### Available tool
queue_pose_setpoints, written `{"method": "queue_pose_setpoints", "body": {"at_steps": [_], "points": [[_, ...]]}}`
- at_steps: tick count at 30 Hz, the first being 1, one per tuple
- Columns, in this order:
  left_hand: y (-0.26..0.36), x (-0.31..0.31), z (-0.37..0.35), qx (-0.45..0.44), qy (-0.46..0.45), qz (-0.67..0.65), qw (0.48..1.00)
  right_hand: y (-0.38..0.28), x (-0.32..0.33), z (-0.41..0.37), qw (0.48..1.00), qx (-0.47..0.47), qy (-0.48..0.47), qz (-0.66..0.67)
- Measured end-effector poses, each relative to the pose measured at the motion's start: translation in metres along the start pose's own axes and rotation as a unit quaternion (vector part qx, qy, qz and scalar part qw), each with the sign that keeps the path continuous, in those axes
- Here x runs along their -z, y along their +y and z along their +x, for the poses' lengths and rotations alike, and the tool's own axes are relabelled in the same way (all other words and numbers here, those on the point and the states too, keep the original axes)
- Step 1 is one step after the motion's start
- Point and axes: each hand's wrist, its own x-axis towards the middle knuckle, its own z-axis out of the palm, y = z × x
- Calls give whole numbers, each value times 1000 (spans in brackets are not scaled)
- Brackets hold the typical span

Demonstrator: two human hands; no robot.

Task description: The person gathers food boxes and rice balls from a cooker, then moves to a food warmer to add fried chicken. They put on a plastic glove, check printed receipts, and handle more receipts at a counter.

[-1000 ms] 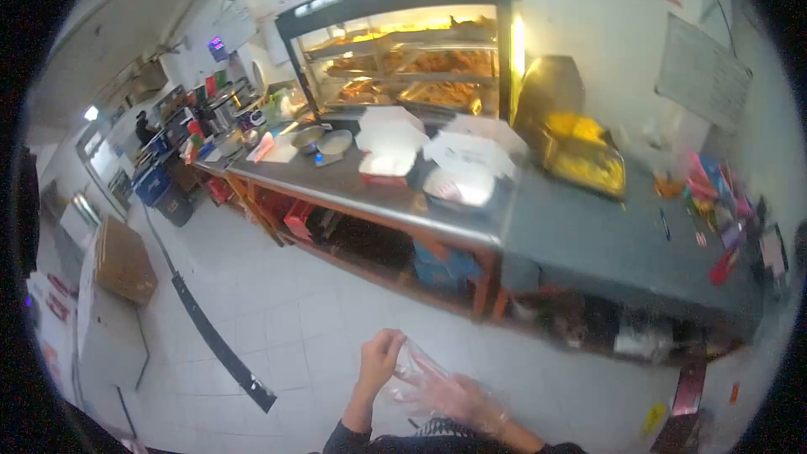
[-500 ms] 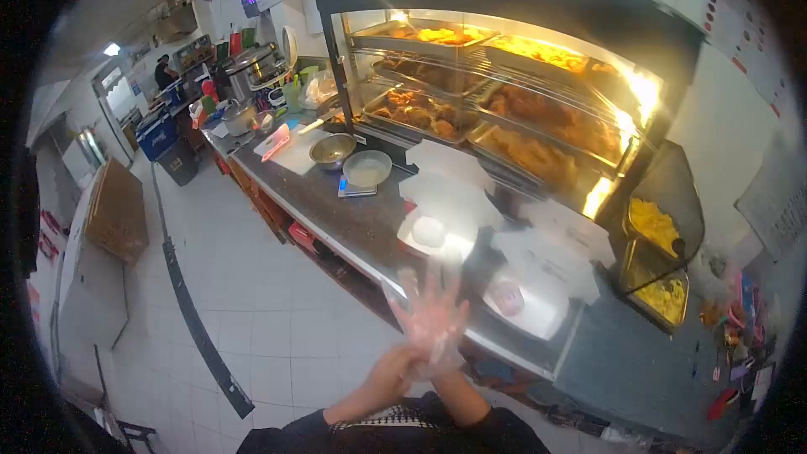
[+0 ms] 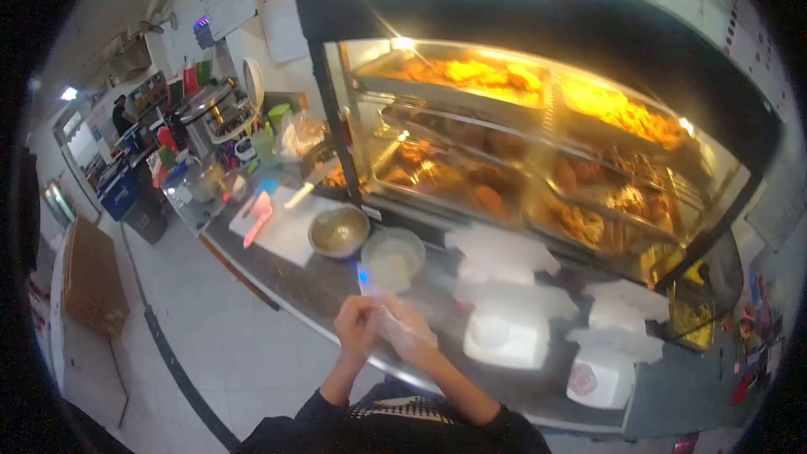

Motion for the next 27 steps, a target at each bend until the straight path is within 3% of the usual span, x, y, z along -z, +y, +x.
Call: {"method": "queue_pose_setpoints", "body": {"at_steps": [1, 2, 3, 4, 5, 6, 8, 9, 11, 12, 13, 14, 17, 19, 20, 21, 22, 23, 24, 27], "points": [[-37, 6, 10, 53, -19, -56, 997, 0, -20, -1, 991, 96, 78, 40], [-60, 13, 14, 55, -32, 19, 998, 2, -35, 5, 985, -6, 49, 163], [-83, 23, 16, 50, -11, 20, 998, -21, -29, 7, 997, 68, 7, 36], [-109, 33, 20, 45, 9, 21, 999, -11, -31, -2, 982, -8, -65, 179], [-146, 45, 20, 96, 40, 13, 995, 10, -37, -1, 918, -10, -82, 389], [-174, 62, 21, 148, 69, 6, 987, 4, -25, 9, 913, -9, -92, 396], [-185, 89, 29, 252, -5, -188, 949, -16, -3, 26, 902, -13, -116, 415], [-179, 99, 35, 276, -65, -261, 923, -3, -9, 37, 926, -15, -50, 374], [-144, 116, 46, 321, -203, -383, 842, -4, -34, 67, 940, -22, -14, 340], [-141, 108, 45, 265, -216, -338, 877, -4, -44, 81, 946, -23, 4, 322], [-139, 98, 44, 209, -230, -286, 907, 26, -56, 91, 997, 41, -14, 58], [-142, 96, 46, 152, -244, -229, 930, 31, -59, 104, 997, 28, -77, 14], [-193, 127, 79, 190, -434, -108, 874, 22, -62, 143, 961, 20, -239, -141], [-202, 165, 140, 204, -442, -42, 873, 3, -76, 167, 992, 28, -66, -108], [-223, 171, 167, 164, -327, 29, 930, -4, -84, 180, 995, 31, 23, -88], [-258, 170, 196, 119, -205, 101, 966, -7, -89, 195, 998, 1, 43, -40], [-318, 163, 233, 28, -146, 92, 985, -6, -95, 212, 998, 5, 47, -36], [-304, 159, 287, -75, -82, 84, 990, -5, -101, 229, 998, 9, 52, -32], [-299, 162, 328, 76, -134, 30, 988, -6, -111, 248, 998, 11, 58, -29], [-371, 133, 398, 138, -109, 177, 968, -16, -151, 305, 991, 46, 95, -85]]}}
